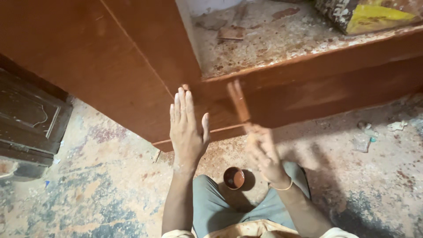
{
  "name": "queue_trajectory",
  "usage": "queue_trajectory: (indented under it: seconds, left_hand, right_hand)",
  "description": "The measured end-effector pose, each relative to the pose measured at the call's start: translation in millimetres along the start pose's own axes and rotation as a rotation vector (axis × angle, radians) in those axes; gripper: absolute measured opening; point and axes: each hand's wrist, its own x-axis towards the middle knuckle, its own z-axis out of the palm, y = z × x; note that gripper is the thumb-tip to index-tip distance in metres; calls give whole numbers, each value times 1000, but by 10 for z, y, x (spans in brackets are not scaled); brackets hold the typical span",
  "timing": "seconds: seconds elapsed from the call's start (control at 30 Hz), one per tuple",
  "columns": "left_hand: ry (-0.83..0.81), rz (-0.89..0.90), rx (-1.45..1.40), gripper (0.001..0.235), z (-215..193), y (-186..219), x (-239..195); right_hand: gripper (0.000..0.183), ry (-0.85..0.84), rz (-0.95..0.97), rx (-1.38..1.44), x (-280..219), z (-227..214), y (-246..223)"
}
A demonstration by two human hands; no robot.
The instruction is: The person paints a wooden door frame and adjacent trim with brown paint using a brush. They dip the brush into a small container and apply paint to vertical and horizontal surfaces, occasionally kneeling to reach lower areas.
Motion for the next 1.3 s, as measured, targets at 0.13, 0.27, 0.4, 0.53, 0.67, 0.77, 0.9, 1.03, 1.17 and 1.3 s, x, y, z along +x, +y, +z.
queue_trajectory:
  seconds: [0.13, 0.27, 0.4, 0.53, 0.67, 0.77, 0.9, 1.03, 1.17, 1.3]
  left_hand:
    - [-25, 10, 30, 68, -13, -37, -1]
    - [-32, 29, 11, 69, -37, -63, -12]
    - [-23, 30, -1, 69, -34, -73, 72]
    - [-27, 47, 28, 73, -16, -90, 122]
    - [-43, 37, 89, 73, -7, -60, 113]
    - [-48, 8, 114, 69, 13, -37, 101]
    - [-42, -6, 105, 62, 36, -54, 97]
    - [-39, 1, 49, 62, 41, -78, 88]
    - [-40, -4, 32, 61, 50, -87, 58]
    - [-42, 4, 25, 59, 62, -146, 66]
  right_hand:
    - [34, -132, 211, 132, 46, -3, -42]
    - [45, 110, -9, 116, 39, -281, -488]
    - [33, 375, -255, 134, -20, -579, -839]
    - [22, 558, -490, -10, -14, -657, -783]
    - [19, 443, -307, -122, 188, -317, -356]
    - [22, 176, -230, -153, 168, 73, 58]
    - [40, -217, 216, 167, 146, 258, 290]
    - [43, -172, 361, 290, 211, 34, 79]
    - [41, 144, 223, 431, 155, -324, -357]
    - [38, 428, -106, 200, 12, -598, -686]
